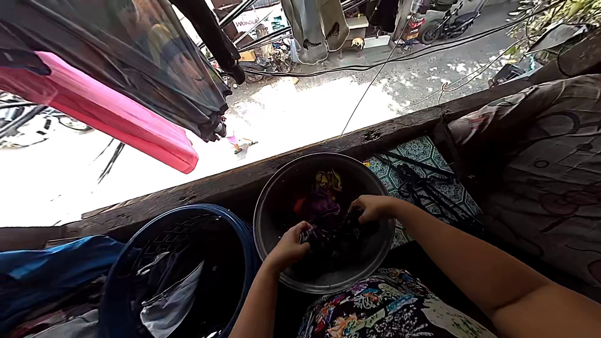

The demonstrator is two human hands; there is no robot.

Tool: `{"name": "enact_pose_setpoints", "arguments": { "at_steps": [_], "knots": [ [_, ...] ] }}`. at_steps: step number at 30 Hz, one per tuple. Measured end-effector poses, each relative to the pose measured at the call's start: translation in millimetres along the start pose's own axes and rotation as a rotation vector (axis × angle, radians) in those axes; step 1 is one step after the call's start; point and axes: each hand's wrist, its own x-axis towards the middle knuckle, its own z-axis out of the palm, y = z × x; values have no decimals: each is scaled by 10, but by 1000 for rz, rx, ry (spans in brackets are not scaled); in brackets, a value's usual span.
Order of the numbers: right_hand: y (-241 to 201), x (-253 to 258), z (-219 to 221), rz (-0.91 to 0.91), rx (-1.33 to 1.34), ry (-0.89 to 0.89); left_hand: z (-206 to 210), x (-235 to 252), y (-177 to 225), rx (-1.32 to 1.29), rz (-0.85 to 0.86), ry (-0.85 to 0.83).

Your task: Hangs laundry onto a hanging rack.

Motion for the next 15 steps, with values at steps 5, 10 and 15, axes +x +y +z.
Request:
{"name": "enact_pose_setpoints", "arguments": {
  "at_steps": [5,10,15],
  "knots": [
    [-91,-434,-220,-193,338,25,482,73,84,-205,3,35],
    [-256,-524,-142,-412,584,31,595,247,428,-1047,-44,216],
    [-424,-366,41,-514,750,162,631,350,552,-1455,26,231]
  ]
}}
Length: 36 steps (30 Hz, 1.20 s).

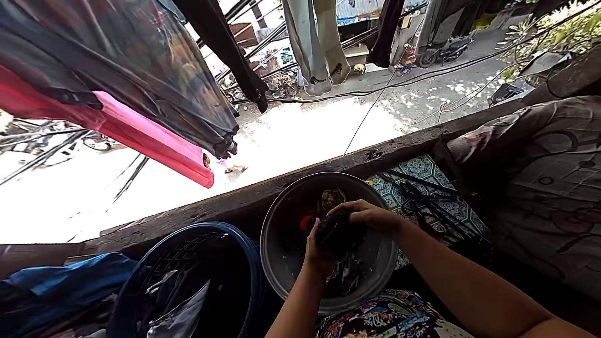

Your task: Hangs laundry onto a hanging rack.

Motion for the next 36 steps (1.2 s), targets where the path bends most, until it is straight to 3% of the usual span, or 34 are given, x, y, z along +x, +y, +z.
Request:
{"name": "enact_pose_setpoints", "arguments": {
  "at_steps": [3,6,10,15,22,28,32,36],
  "knots": [
    [344,130,222,-32,-37,279,65,70,-1,-133,-13,226],
    [673,379,469,-52,115,476,116,53,-68,102,173,298],
    [765,539,623,-23,497,461,52,12,-145,408,337,334],
    [721,593,424,89,329,432,-187,-35,101,614,170,325],
    [601,579,179,54,29,466,-260,-93,391,434,52,347],
    [464,595,231,80,104,598,-33,-95,212,411,8,289],
    [445,606,265,47,84,585,117,-73,120,301,-45,197],
    [470,586,291,-172,-144,469,282,-67,160,26,-125,-1]
  ]
}}
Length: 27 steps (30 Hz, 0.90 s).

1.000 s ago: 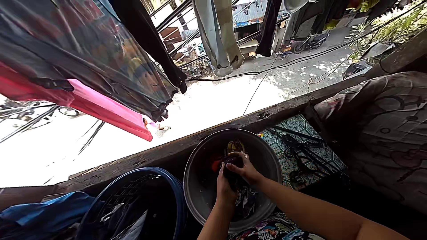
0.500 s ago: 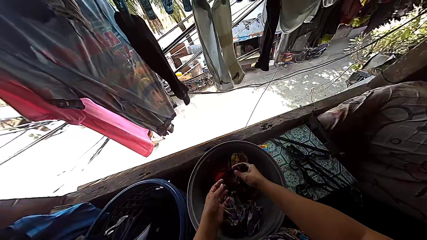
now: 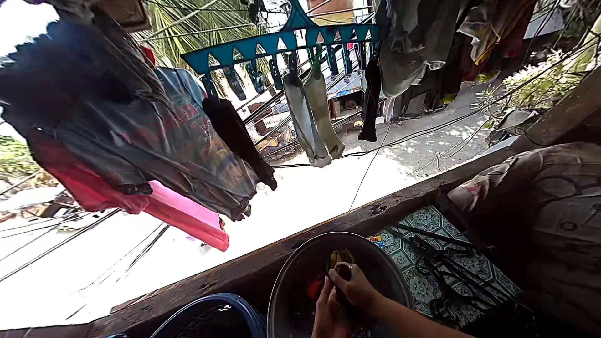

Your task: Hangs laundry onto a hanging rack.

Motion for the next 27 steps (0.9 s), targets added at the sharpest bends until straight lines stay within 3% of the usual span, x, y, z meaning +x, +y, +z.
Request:
{"name": "enact_pose_setpoints", "arguments": {
  "at_steps": [4,7,10,15,22,27],
  "knots": [
    [-154,-38,-139,-340,-190,-180,162,-43,147,-94,167,-114],
    [-344,-32,-331,-382,-361,-221,314,-108,246,-82,182,-139],
    [-537,-25,-527,-305,-372,-253,389,-59,341,-71,171,-147],
    [-670,-10,-719,-103,-133,-269,500,19,457,44,332,-63],
    [-732,13,-884,-152,276,-383,479,-89,583,127,410,-190],
    [-872,-51,-1039,-189,399,-449,468,-273,734,82,479,-142]
  ]
}}
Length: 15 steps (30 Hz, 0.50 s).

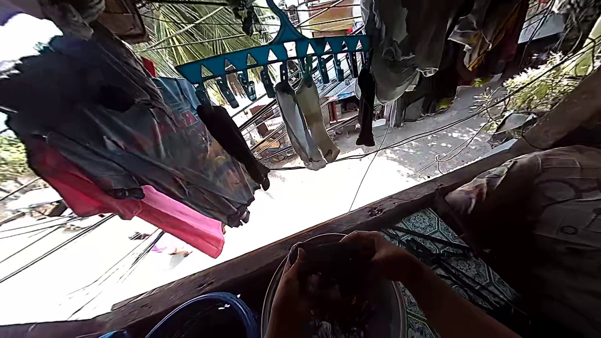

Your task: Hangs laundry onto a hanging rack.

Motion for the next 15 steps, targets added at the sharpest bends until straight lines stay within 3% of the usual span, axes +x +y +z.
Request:
{"name": "enact_pose_setpoints", "arguments": {
  "at_steps": [3,8,15],
  "knots": [
    [27,-23,-54,-38,55,20,5,-71,147,40,99,-10],
    [13,-43,-46,-110,229,212,-23,-147,436,-22,262,6],
    [-149,-42,19,-45,333,386,2,-257,776,103,373,-183]
  ]
}}
